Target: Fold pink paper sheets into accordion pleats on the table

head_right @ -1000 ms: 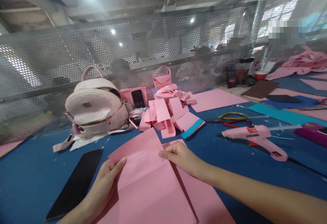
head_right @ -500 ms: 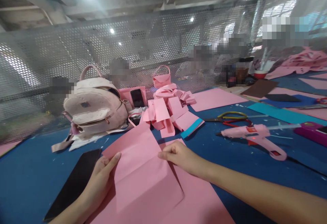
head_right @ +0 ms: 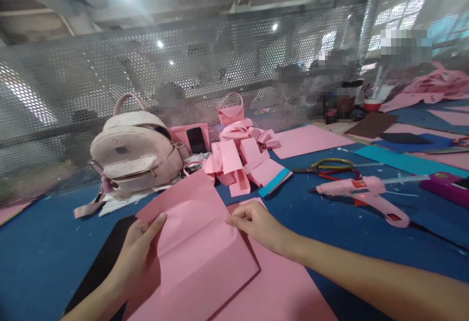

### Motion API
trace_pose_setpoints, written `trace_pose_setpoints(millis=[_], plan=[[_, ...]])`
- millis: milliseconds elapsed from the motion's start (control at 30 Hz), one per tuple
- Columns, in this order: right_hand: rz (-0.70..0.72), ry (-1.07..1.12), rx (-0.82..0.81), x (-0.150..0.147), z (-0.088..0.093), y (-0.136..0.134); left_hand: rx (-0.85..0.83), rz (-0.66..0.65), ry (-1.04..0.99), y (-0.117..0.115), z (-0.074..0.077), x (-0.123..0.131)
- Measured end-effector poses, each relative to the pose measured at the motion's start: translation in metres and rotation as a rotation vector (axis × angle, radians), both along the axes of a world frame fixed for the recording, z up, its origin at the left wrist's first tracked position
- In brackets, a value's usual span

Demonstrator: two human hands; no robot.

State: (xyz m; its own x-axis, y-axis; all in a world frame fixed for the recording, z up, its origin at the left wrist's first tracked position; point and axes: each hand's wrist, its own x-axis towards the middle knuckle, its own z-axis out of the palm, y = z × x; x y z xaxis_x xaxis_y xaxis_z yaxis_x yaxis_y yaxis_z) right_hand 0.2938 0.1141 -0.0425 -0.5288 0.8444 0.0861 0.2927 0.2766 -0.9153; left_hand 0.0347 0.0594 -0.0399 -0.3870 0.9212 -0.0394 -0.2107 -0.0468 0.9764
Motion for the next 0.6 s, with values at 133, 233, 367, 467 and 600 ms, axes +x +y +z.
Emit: trace_pose_setpoints(millis=[133,233,367,467,600], plan=[[0.026,0.042,-0.044,0.001,-0.002,0.001,-0.006,-0.036,-0.027,0.000,0.003,0.000],[0.012,0.025,-0.020,0.002,-0.004,0.002,-0.008,-0.023,-0.028,0.001,0.005,-0.001],[-0.021,0.028,0.018,-0.001,-0.005,0.001,-0.010,0.001,-0.017,0.000,0.008,-0.002],[-0.051,0.009,0.024,-0.004,-0.003,-0.002,-0.012,0.005,-0.016,-0.001,0.010,-0.001],[-0.049,0.018,0.018,-0.006,0.003,-0.006,-0.021,0.007,-0.015,-0.003,0.014,-0.001]])
